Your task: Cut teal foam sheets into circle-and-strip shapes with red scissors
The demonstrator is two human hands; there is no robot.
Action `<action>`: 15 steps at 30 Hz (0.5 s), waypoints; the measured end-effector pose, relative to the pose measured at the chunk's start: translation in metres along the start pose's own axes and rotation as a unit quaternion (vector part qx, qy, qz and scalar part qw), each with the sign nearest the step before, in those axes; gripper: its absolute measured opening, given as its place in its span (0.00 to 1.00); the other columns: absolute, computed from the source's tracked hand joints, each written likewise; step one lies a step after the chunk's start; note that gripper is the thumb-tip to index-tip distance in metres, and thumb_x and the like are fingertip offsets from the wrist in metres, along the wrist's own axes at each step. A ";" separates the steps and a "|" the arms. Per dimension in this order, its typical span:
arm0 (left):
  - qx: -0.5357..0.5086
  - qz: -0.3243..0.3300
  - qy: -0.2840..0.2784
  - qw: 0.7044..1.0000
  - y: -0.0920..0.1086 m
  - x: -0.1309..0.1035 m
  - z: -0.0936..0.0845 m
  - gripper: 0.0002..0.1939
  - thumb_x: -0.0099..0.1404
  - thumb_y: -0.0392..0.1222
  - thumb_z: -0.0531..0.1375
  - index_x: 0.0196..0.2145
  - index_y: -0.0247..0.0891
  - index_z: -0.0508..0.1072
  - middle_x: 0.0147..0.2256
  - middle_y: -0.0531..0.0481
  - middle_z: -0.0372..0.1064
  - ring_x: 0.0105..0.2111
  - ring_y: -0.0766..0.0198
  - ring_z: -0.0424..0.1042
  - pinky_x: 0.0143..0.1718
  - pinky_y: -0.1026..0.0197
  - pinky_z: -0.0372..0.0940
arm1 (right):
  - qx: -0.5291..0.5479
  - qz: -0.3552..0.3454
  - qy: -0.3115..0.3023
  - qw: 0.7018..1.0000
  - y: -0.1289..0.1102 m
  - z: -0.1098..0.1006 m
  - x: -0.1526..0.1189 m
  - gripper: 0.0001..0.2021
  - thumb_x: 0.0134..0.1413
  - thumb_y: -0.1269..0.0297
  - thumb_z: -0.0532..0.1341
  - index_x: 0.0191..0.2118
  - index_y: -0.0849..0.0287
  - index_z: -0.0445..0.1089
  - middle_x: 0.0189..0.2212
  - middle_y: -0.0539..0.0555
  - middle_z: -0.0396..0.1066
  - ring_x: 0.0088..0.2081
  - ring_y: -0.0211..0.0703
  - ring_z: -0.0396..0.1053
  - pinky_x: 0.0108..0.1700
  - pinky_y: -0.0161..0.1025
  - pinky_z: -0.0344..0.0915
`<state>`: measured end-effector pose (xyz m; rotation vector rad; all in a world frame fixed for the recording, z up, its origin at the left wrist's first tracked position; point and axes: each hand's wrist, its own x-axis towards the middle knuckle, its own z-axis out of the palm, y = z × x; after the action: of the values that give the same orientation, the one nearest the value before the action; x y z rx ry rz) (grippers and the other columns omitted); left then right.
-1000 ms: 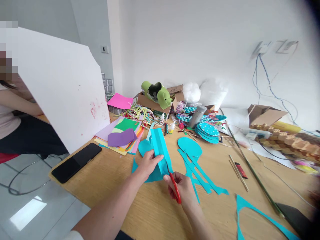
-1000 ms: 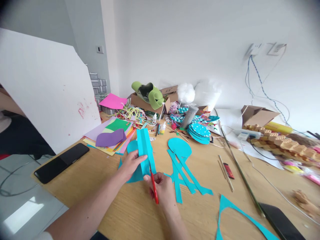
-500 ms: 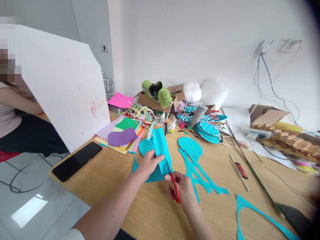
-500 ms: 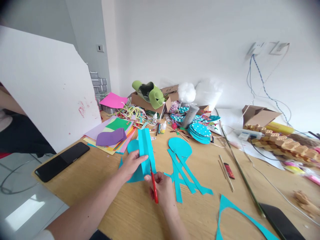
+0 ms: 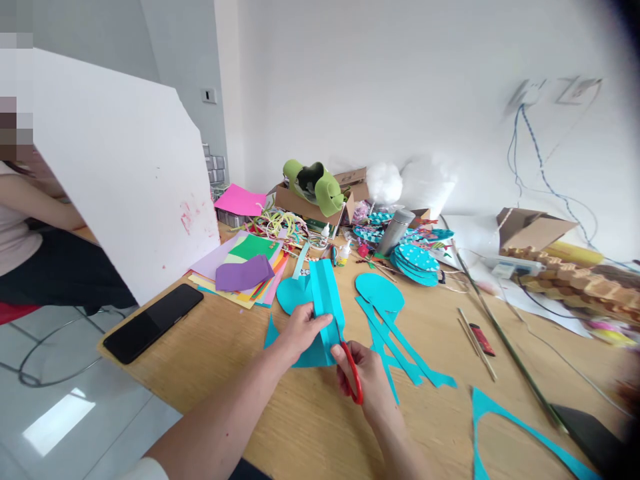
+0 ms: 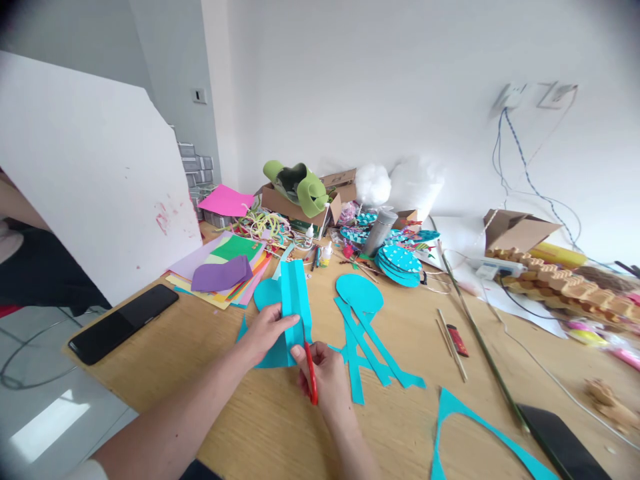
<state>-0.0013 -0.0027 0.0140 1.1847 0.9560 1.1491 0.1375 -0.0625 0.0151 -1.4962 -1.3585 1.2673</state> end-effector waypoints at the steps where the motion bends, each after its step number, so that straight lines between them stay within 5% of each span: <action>1: -0.001 -0.002 -0.002 1.000 0.000 0.000 0.000 0.14 0.55 0.48 0.62 0.24 0.37 0.64 0.23 0.56 0.61 0.25 0.68 0.58 0.28 0.63 0.53 | 0.001 0.000 0.000 1.000 0.001 0.000 0.000 0.26 0.43 0.36 0.61 0.22 0.55 0.56 0.10 0.47 0.63 0.12 0.35 0.59 0.15 0.32 0.49; 15: -0.009 -0.007 -0.022 1.000 -0.001 -0.001 0.002 0.13 0.54 0.48 0.62 0.25 0.37 0.64 0.24 0.55 0.61 0.25 0.67 0.58 0.29 0.63 0.54 | 0.010 -0.007 0.001 1.000 0.011 -0.002 0.006 0.25 0.42 0.38 0.63 0.21 0.55 0.56 0.09 0.47 0.63 0.10 0.35 0.59 0.14 0.31 0.49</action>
<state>0.0010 -0.0040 0.0137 1.1818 0.9173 1.1154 0.1420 -0.0585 0.0043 -1.4719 -1.3481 1.2675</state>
